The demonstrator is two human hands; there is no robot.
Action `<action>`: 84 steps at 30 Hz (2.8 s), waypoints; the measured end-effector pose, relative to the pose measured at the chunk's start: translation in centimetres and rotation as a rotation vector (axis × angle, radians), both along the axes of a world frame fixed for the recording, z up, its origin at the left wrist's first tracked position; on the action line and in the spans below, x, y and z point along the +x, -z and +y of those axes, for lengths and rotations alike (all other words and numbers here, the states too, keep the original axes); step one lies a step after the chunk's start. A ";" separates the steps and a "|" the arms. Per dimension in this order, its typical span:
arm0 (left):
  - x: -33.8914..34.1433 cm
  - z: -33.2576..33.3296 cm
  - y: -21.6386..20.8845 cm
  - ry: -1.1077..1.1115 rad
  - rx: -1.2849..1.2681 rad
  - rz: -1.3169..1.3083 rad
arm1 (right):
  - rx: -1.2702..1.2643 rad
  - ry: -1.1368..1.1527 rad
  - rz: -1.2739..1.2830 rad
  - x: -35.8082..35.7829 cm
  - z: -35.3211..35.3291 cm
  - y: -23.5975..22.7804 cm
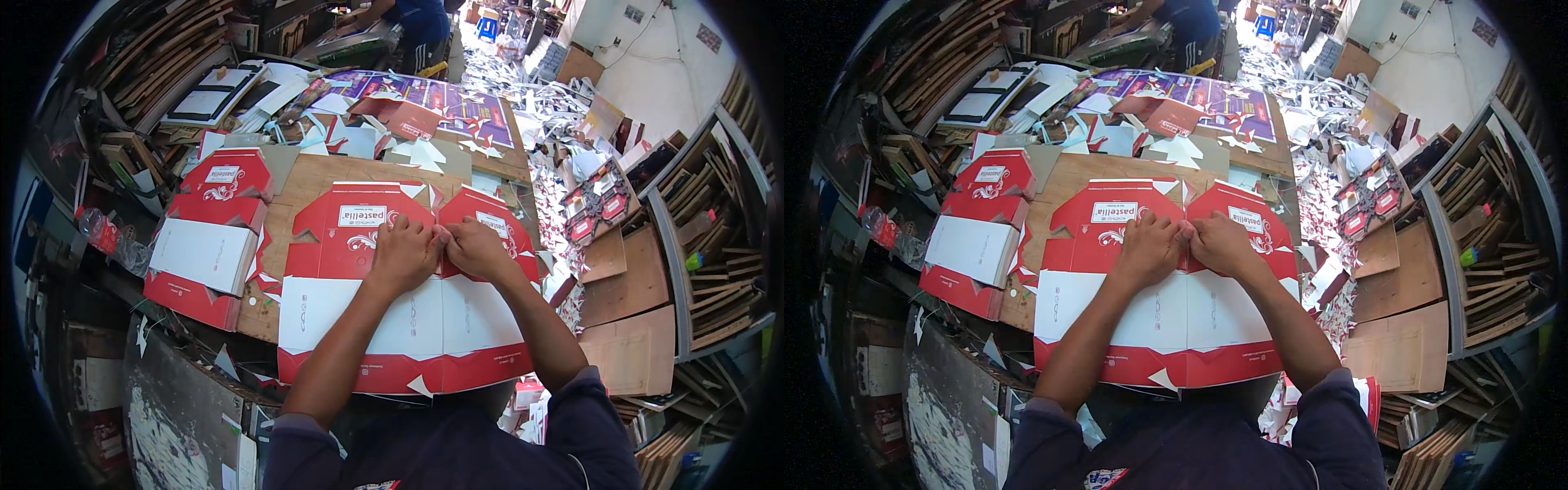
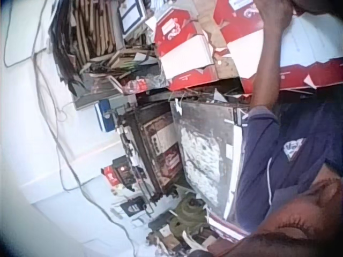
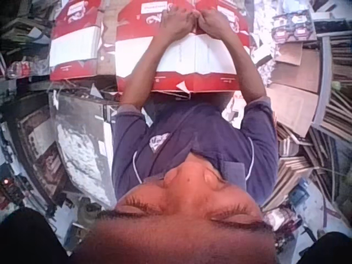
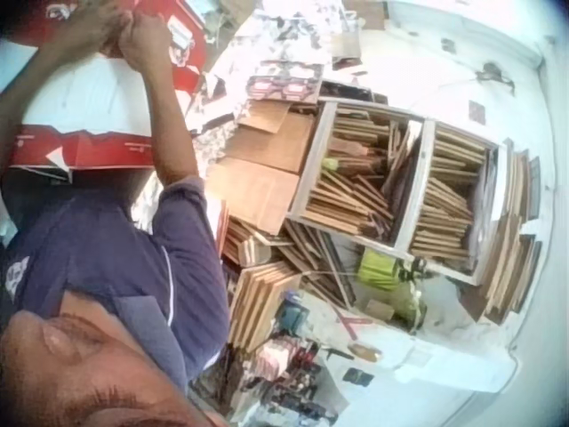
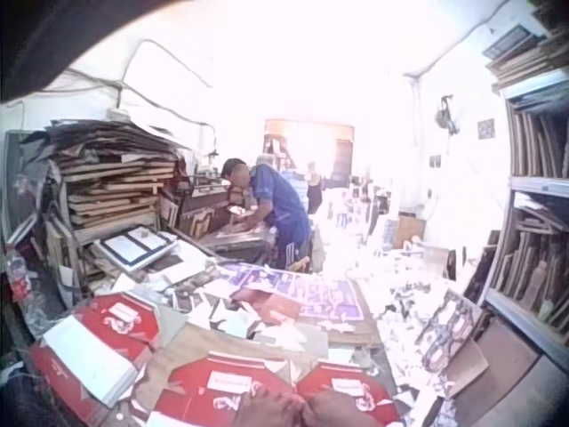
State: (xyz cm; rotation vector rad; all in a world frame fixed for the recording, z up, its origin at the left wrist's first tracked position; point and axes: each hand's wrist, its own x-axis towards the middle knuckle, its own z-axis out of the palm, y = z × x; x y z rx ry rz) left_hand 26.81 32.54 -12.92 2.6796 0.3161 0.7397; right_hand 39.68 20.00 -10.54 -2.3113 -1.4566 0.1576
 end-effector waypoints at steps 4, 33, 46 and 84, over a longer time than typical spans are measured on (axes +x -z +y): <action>-0.3 -0.6 -0.6 -0.011 -0.071 0.069 | 0.062 0.023 -0.046 -0.2 0.1 -0.5; -0.4 -0.4 -2.5 0.036 0.131 -0.458 | 0.591 0.059 0.120 1.3 1.4 4.3; 2.7 0.4 3.1 -0.150 0.087 -0.670 | 0.914 0.189 0.122 0.3 -8.2 -4.5; 1.0 1.7 2.2 -0.058 -0.113 -0.210 | 1.658 0.764 -0.535 6.9 -38.8 -21.5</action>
